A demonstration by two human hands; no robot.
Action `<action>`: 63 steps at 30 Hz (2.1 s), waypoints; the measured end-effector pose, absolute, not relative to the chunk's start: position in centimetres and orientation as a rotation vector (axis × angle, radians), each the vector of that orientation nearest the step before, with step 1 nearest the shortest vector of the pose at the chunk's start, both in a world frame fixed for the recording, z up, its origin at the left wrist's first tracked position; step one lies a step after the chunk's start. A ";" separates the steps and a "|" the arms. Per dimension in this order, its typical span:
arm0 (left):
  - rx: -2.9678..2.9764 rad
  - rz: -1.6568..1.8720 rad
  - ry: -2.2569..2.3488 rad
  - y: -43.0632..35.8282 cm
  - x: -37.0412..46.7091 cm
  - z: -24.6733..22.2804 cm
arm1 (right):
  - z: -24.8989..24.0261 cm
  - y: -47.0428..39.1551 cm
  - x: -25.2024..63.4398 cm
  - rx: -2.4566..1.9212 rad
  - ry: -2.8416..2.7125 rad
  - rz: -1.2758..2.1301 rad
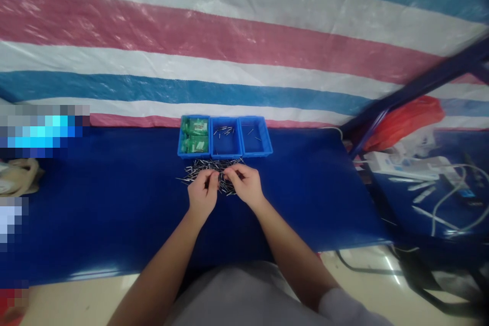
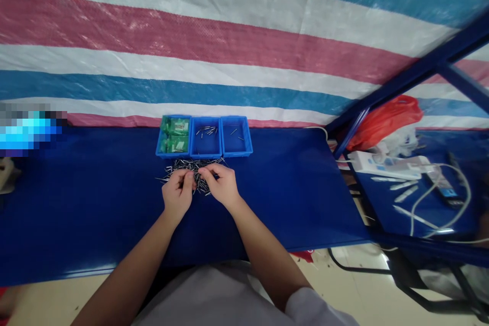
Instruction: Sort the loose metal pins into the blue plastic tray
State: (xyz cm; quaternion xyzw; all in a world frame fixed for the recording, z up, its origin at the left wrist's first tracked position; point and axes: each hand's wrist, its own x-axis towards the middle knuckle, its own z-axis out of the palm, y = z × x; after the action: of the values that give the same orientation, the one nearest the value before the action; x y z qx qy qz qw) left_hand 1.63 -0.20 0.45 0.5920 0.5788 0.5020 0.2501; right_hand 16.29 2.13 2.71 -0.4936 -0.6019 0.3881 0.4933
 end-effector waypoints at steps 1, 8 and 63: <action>1.620 1.362 1.588 -0.2 1.6 0.5 | 2.7 2.2 16.3 -1.181 -1.457 0.946; 1.581 1.353 1.639 -0.2 1.3 0.8 | 2.2 2.0 15.7 -1.023 -1.378 1.065; 1.492 1.399 1.545 -0.4 1.7 0.7 | 2.7 2.0 15.8 -1.083 -1.498 0.939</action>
State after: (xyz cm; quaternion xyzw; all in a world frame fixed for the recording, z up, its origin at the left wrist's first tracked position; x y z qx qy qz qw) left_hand 1.69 -0.40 0.73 0.5578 0.5778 0.5232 0.2850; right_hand 15.79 2.00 2.69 -0.4494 -0.6219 0.3900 0.5090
